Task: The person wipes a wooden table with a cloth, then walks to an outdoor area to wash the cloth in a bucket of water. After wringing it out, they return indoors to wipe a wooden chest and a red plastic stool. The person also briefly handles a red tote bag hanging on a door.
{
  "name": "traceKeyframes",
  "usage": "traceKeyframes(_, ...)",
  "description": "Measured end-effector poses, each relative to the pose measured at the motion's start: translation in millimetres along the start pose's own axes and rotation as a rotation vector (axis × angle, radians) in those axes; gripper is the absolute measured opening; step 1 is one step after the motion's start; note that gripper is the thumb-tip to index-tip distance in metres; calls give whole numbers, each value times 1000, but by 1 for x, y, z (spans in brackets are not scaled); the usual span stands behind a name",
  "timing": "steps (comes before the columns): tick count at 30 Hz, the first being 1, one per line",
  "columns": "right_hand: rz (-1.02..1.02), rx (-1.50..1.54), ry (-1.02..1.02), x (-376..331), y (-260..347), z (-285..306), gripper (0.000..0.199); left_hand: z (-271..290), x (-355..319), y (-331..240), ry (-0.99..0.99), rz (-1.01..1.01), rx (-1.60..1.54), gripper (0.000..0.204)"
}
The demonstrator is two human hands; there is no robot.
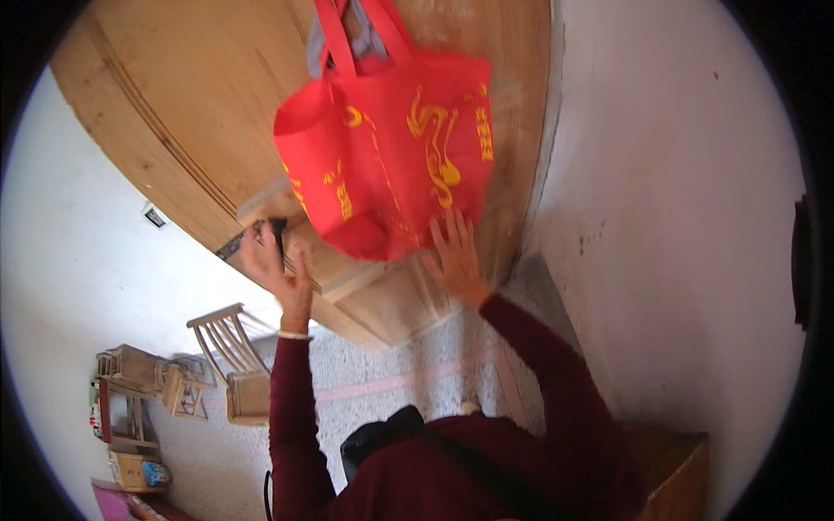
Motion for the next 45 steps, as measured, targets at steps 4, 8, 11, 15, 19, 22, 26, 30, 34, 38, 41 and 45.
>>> traceKeyframes(4, -159, 21, 58, -85, -10, -4, 63, 62, 12, 67, -249, 205, 124, 75)
traceKeyframes(8, -428, 216, 119, -162, -6, -20, 66, 67, 2, 180, -196, 585, -306, 81)
traceKeyframes(11, -646, 244, 129, -212, -3, -22, 67, 23, -5, 204, 97, 651, -775, 59)
traceKeyframes(15, -855, 252, 55, -274, 26, -11, 67, 13, -4, 202, 135, 631, -867, 43)
traceKeyframes(19, -1043, 288, -83, -337, 85, 8, 66, 14, -5, 205, 147, 618, -818, 40)
traceKeyframes(22, -948, 93, -189, -360, 125, 26, 66, 23, -14, 189, 170, 528, -763, 39)
traceKeyframes(26, -1065, 242, -330, -344, 172, 58, 63, 46, -36, 186, 238, 478, -773, 40)
traceKeyframes(30, -1077, 554, -474, -278, 223, 103, 59, 77, -36, 131, 325, 489, -819, 40)
traceKeyframes(34, -937, 576, -461, -203, 294, 163, 56, 103, -41, 109, 422, 343, -433, 40)
traceKeyframes(38, -711, 177, -332, -146, 379, 240, 53, 114, -57, 85, 288, 240, -727, 40)
traceKeyframes(41, -582, -291, -189, -122, 433, 303, 50, 116, -54, 49, 285, 421, -985, 44)
traceKeyframes(45, -629, -1042, -19, -130, 489, 403, 44, 116, -68, 41, 344, 456, -1019, 54)
Point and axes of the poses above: each hand's wrist, its own x-axis towards the middle knuckle, its own z-axis out of the back of the hand, y = z × x, the point moved 10 cm from there along x, towards the middle knuckle, and after that the axes turned 2 degrees about -x, right-handed, at the moved point
